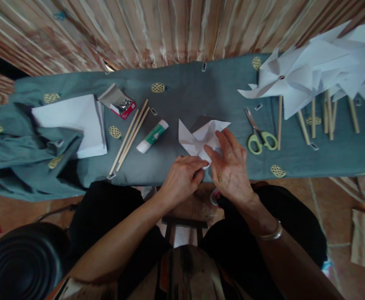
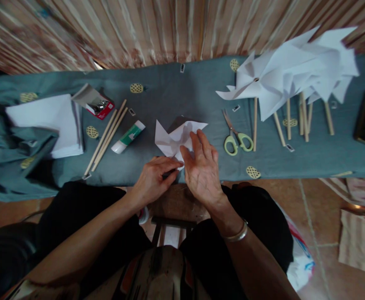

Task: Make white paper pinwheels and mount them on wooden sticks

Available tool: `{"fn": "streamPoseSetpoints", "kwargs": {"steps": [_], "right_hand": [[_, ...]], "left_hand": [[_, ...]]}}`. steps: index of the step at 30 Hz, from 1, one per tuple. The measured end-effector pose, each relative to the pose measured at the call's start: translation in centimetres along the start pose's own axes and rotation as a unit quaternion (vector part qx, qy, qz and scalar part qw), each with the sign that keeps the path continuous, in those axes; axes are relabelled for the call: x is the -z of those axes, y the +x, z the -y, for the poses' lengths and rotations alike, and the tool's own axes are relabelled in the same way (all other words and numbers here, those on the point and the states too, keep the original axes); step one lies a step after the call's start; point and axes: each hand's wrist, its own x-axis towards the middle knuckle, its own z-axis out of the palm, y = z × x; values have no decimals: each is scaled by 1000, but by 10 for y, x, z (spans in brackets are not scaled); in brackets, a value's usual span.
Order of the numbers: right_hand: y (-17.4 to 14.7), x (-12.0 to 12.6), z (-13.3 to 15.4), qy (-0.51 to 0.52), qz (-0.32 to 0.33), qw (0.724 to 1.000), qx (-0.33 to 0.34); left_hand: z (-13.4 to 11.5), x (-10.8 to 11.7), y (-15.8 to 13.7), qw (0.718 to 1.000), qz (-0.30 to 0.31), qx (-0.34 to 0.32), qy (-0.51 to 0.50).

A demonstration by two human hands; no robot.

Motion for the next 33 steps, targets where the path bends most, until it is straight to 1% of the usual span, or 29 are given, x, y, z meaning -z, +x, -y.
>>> {"fn": "streamPoseSetpoints", "kwargs": {"steps": [6, 10, 13, 18, 20, 22, 25, 30, 33], "right_hand": [[-1, -4, -1, 10, -5, 1000, 4], [0, -3, 0, 6, 6, 1000, -3], [2, -2, 0, 6, 10, 1000, 9], [2, -4, 1, -7, 34, 999, 33], [2, -5, 1, -10, 39, 999, 35], [2, -6, 0, -10, 49, 998, 38], [2, -5, -2, -10, 56, 998, 40], [4, -7, -5, -6, 31, 998, 60], [6, -10, -6, -18, 26, 998, 63]], "left_hand": [[-1, 0, 0, 1000, 5, 7, 3], [-1, 0, 1, 1000, 5, 5, 2], [0, 1, 1, 1000, 6, 4, 1], [-1, 1, 0, 1000, 9, 10, -8], [-1, 2, -1, 1000, -1, 9, -19], [0, 5, -2, 999, -25, 9, -34], [5, 14, -4, 996, -64, 16, -67], [22, 36, -8, 985, -108, 70, -114], [32, 41, -11, 973, -131, 112, -151]]}}
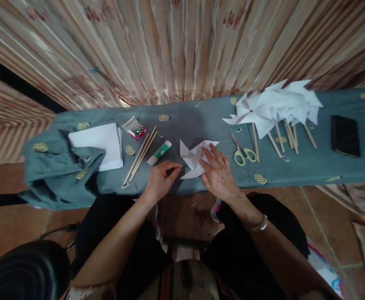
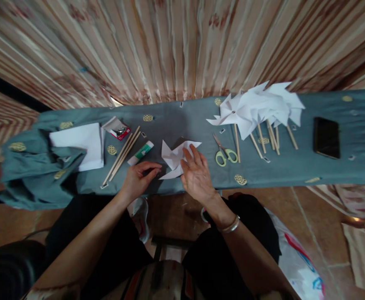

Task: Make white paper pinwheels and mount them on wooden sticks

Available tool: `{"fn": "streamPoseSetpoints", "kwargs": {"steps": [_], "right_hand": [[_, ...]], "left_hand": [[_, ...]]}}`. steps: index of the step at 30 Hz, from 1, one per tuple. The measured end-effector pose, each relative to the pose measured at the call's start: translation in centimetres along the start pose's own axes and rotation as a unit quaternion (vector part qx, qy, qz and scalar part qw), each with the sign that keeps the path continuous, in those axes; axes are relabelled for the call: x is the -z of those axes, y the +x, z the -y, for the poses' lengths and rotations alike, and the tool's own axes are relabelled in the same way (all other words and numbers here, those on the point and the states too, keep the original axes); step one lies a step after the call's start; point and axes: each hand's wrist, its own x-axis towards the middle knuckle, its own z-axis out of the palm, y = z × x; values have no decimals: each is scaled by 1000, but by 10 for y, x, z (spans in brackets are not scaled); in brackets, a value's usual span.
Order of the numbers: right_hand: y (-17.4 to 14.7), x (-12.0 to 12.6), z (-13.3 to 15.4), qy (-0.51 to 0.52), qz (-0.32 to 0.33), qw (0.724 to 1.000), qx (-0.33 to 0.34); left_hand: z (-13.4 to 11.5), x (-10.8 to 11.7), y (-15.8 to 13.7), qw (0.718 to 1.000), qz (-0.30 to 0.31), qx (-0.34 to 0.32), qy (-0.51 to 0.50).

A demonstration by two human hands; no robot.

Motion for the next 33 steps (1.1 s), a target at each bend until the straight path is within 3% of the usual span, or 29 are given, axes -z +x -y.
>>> {"fn": "streamPoseSetpoints", "kwargs": {"steps": [3, 7, 10, 15, 23, 33], "right_hand": [[4, -1, 0, -11, 5, 1000, -5], [9, 1, 3, -5, 11, 1000, -12], [12, 4, 6, -10, 14, 1000, -19], [15, 7, 7, -15, 19, 999, -26], [15, 6, 2, 25, -12, 999, -45], [16, 6, 7, 42, -44, 998, -35]], "left_hand": [[5, -1, -1, 986, -23, 71, -151], [-1, -8, -6, 900, -28, 176, -399], [-10, -13, -10, 852, -6, 232, -469], [-21, -26, -6, 811, 19, 272, -518], [-37, -41, 11, 798, 15, 299, -523], [-30, -48, 12, 792, -12, 290, -538]]}}
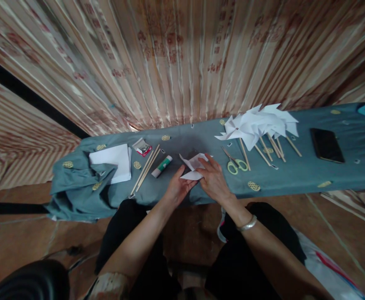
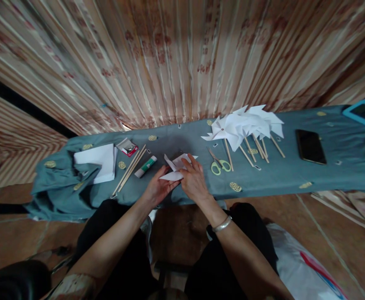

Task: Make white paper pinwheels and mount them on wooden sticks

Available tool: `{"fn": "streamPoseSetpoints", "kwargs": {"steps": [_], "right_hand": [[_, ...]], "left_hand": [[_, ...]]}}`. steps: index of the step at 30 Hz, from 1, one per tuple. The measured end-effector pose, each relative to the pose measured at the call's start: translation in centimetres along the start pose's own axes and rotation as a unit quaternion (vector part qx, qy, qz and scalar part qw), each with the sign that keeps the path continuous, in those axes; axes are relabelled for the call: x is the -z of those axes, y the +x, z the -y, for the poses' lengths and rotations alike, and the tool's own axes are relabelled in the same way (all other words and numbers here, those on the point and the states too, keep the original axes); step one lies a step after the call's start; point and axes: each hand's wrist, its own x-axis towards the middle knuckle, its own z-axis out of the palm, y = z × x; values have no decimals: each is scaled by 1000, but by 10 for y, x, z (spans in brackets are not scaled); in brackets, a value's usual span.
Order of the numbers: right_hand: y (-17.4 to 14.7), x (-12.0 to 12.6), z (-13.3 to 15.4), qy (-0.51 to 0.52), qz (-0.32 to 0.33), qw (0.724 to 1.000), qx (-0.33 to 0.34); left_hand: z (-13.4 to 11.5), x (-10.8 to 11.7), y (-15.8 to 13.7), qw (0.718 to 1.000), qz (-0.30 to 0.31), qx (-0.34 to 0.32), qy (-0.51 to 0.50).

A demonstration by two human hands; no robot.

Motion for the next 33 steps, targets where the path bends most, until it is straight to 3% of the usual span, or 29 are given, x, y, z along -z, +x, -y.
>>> {"fn": "streamPoseSetpoints", "kwargs": {"steps": [8, 17, 23, 33], "right_hand": [[-4, 2, 19, -20, -43, 998, 42], [-12, 1, 30, 4, -51, 997, 55], [-16, 4, 31, 42, -48, 997, 43], [-18, 10, 26, 123, -50, 991, 19]], "left_hand": [[-3, -7, 3, 992, 33, -120, 8], [-11, -3, -5, 969, 19, -210, 127], [-12, 0, -1, 962, 15, -236, 135], [-12, -1, 1, 968, 7, -220, 124]]}}
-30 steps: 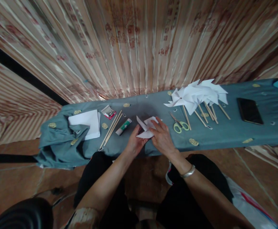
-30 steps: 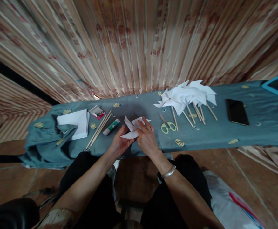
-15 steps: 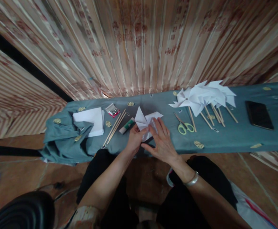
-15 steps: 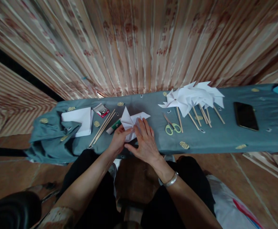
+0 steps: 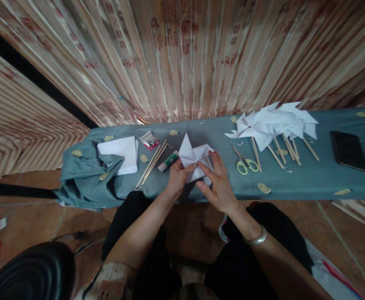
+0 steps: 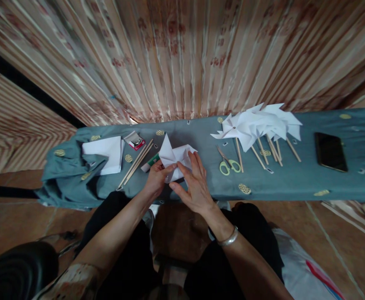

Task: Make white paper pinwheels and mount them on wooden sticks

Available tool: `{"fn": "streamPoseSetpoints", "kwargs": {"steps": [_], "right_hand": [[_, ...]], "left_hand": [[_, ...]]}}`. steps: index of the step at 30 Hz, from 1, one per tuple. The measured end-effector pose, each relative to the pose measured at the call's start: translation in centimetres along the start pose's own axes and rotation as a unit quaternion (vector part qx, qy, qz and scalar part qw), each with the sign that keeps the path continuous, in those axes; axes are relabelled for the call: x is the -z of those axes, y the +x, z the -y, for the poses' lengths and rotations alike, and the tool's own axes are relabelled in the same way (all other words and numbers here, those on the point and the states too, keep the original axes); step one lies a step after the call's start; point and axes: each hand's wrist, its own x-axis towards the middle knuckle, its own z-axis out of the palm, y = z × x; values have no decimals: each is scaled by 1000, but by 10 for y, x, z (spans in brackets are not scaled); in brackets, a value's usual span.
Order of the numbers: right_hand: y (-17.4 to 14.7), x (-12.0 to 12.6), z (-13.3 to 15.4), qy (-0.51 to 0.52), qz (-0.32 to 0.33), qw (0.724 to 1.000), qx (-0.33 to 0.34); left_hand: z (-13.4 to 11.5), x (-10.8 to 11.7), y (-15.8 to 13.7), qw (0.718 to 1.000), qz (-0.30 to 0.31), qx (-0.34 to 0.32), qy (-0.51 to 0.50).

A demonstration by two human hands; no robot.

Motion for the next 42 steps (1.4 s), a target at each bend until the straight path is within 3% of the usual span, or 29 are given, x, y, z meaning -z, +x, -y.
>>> {"fn": "streamPoseSetpoints", "kwargs": {"steps": [17, 19, 22, 24, 27, 30, 34, 38, 42], "right_hand": [[4, 13, 3, -12, -26, 1000, 11], [5, 20, 0, 7, -50, 999, -11], [9, 29, -11, 69, -96, 988, -102], [12, 32, -19, 156, -95, 966, -185], [16, 31, -26, 333, -50, 896, -289], [19, 28, -21, 463, -25, 815, -347], [25, 24, -3, 540, -25, 741, -399], [30, 20, 9, 572, -47, 709, -411], [32, 14, 11, 573, -74, 710, -401]], "left_hand": [[5, 0, 6, 1000, -14, -1, 20], [2, 0, 7, 1000, -17, -5, 13], [-4, -1, 7, 1000, -26, -10, 8], [-7, -2, 4, 1000, -21, -10, 8], [-9, -4, -1, 1000, 6, 7, 7], [-8, -7, -8, 999, 32, 19, 5], [-6, -11, -13, 999, 35, 7, 4], [-6, -14, -14, 1000, 25, -4, 6], [-6, -14, -12, 999, 12, -26, 20]]}}
